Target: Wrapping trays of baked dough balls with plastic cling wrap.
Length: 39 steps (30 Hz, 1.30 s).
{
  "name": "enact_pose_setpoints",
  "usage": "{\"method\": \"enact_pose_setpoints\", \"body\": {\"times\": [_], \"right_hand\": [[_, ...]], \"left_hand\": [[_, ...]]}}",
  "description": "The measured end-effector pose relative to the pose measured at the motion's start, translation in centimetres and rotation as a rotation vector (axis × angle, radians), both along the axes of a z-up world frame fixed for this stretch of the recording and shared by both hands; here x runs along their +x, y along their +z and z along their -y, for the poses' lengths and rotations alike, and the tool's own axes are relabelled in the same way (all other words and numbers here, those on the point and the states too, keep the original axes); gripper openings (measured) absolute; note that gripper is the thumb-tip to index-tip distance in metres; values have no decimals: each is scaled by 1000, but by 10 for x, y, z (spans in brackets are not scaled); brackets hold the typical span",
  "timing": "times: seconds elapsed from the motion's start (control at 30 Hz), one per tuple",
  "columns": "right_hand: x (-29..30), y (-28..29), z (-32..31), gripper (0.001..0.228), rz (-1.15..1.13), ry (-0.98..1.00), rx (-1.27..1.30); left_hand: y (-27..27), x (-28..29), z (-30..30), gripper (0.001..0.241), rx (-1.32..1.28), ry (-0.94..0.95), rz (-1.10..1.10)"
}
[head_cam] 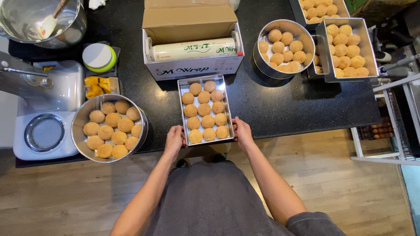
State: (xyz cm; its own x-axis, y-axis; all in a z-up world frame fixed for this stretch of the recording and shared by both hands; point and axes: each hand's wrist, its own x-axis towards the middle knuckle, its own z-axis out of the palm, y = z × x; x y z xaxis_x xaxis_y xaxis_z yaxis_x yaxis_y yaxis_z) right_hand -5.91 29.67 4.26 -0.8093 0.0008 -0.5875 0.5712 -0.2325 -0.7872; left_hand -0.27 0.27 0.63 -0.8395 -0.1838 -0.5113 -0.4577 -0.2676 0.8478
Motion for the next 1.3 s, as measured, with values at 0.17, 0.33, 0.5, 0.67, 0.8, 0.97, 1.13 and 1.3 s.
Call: {"method": "enact_pose_setpoints", "body": {"times": [0.17, 0.33, 0.5, 0.67, 0.8, 0.97, 1.13, 1.3], "right_hand": [[-4, -8, 9, 27, -133, 44, 5], [-8, -29, 5, 22, -254, 38, -74], [-11, -51, 0, 27, -246, 33, -74], [-17, -50, 1, 28, -253, 84, 57], [-25, -35, 0, 26, -108, 123, 96], [-67, -69, 5, 25, -251, 135, 302], [-94, 15, 27, 33, -88, 108, 177], [-111, -15, 18, 34, -94, 204, -28]], "left_hand": [[13, -4, -1, 30, -357, -105, -175], [32, -4, 0, 30, -572, -213, -366], [36, -5, -5, 29, -654, -186, -336], [44, -4, -8, 29, -657, -188, -314], [64, -13, -8, 32, -687, -236, -247], [59, -47, -2, 34, -767, -184, -218], [60, -82, 7, 33, -448, -142, 45], [6, -94, 20, 31, -64, -172, -113]]}}
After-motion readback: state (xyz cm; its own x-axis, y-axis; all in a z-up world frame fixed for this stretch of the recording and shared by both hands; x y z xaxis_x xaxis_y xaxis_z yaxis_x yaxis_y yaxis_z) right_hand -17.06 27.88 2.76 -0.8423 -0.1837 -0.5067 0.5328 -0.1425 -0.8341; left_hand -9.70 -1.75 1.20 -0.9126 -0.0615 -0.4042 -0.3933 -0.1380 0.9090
